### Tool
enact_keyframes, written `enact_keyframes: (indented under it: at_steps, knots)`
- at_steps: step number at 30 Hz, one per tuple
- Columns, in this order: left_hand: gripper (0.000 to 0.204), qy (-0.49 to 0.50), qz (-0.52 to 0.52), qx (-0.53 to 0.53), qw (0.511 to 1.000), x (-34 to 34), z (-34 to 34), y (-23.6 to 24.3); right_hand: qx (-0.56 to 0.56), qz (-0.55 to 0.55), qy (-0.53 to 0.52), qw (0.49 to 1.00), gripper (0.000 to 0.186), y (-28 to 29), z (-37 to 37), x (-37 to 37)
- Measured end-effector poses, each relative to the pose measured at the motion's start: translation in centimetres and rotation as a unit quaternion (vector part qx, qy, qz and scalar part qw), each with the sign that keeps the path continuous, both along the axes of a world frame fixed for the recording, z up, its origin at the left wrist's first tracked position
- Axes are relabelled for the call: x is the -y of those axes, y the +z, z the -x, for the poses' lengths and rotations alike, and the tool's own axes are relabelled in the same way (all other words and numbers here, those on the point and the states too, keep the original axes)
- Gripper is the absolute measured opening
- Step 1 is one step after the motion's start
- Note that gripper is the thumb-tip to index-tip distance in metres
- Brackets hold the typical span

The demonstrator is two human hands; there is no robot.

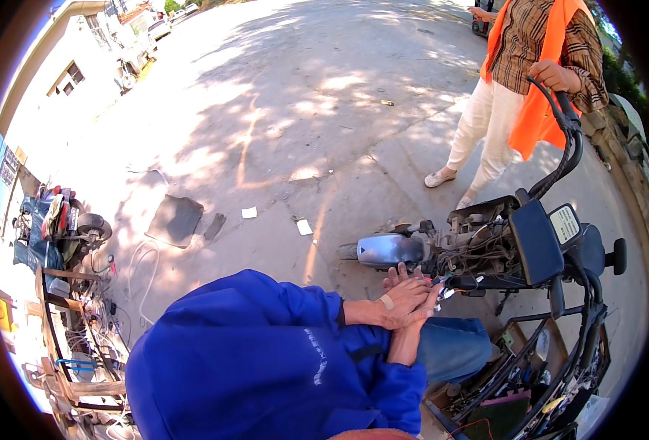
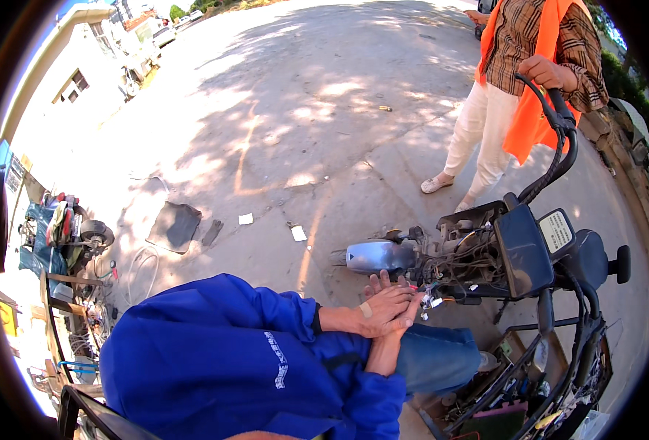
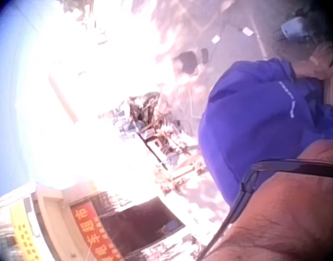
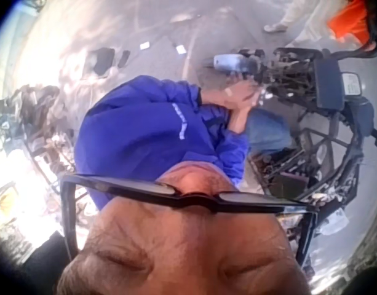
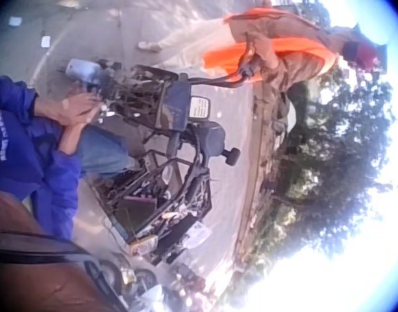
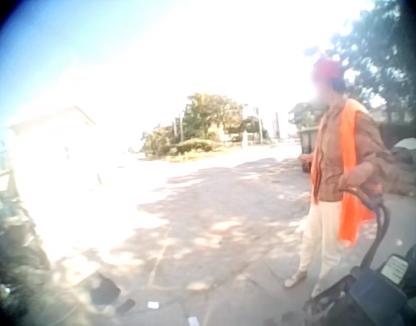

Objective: The person sits on the ground and repairs the wiring of a scooter. They handle a bundle of wires, disconnecting and reconnecting white plastic connectors, and manipulating the wire harness near the scooter's seat and handlebars.

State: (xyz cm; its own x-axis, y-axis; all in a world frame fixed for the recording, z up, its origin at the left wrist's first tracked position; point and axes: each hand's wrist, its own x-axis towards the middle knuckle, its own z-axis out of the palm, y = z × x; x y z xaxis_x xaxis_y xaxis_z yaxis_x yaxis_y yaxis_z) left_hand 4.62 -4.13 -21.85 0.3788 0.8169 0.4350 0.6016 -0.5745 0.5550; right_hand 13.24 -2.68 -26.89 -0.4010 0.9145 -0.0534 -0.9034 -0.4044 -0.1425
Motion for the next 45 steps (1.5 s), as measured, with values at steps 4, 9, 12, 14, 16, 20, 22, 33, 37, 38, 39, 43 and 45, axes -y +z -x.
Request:
enact_keyframes:
  at_steps: [4, 9, 12, 14, 16, 20, 22, 33, 37, 38, 39, 43, 45]
  knots:
    - [0.072, -0.098, -0.015, -0.015, 0.995, -0.6, 2.0, 1.2, 0.039, 0.069, -0.016, 0.997, 0.079, 3.5, 0.5, 0.9]
    - [0.069, -0.184, -0.156, -0.148, 0.959, -4.4, 8.8, 2.8, 0.0, 0.11, -0.005, 0.994, 0.083, 5.9, -0.1, 1.8]
    - [0.071, -0.054, -0.085, -0.296, 0.95, -8.2, 18.3, 4.4, 0.162, 0.071, -0.008, 0.984, 0.077, 8.7, 1.2, 2.2]
    - [0.072, 0.074, -0.064, -0.342, 0.934, -11.1, 24.6, 7.4, 0.179, 0.092, -0.049, 0.978, 0.071, 8.2, 1.0, 1.8]
    - [0.075, 0.193, -0.071, -0.308, 0.929, -13.3, 30.9, 10.5, 0.18, 0.101, -0.083, 0.975, 0.07, 7.6, 0.6, 1.6]
    - [0.078, 0.419, -0.013, -0.222, 0.88, -14.6, 37.6, 19.5, 0.211, 0.103, -0.081, 0.969, 0.062, 7.1, 0.7, 1.2]
    - [0.08, 0.495, -0.027, -0.164, 0.852, -14.7, 41.7, 22.5, 0.211, 0.108, -0.074, 0.969, 0.061, 6.7, 1.1, 1.2]
    - [0.084, 0.567, -0.203, 0.1, 0.792, -19.5, 64.2, 37.2, 0.201, 0.119, -0.057, 0.971, 0.054, 6.6, 2.1, 1.6]
    - [0.09, 0.566, -0.198, 0.183, 0.779, -21.3, 61.3, 36.6, 0.205, 0.12, -0.084, 0.968, 0.052, 6.6, 1.4, 1.0]
    - [0.092, 0.573, -0.198, 0.19, 0.772, -21.2, 60.3, 36.2, 0.206, 0.121, -0.087, 0.967, 0.052, 6.5, 1.2, 0.9]
    - [0.093, 0.575, -0.211, 0.187, 0.768, -20.7, 60.0, 35.8, 0.207, 0.123, -0.086, 0.967, 0.051, 6.6, 1.3, 0.9]
    - [0.093, 0.583, -0.227, 0.192, 0.756, -19.6, 58.8, 35.0, 0.215, 0.127, -0.08, 0.965, 0.051, 7.0, 1.7, 1.5]
    - [0.093, 0.579, -0.232, 0.191, 0.758, -19.7, 57.8, 35.3, 0.22, 0.129, -0.081, 0.963, 0.052, 7.0, 1.7, 1.7]
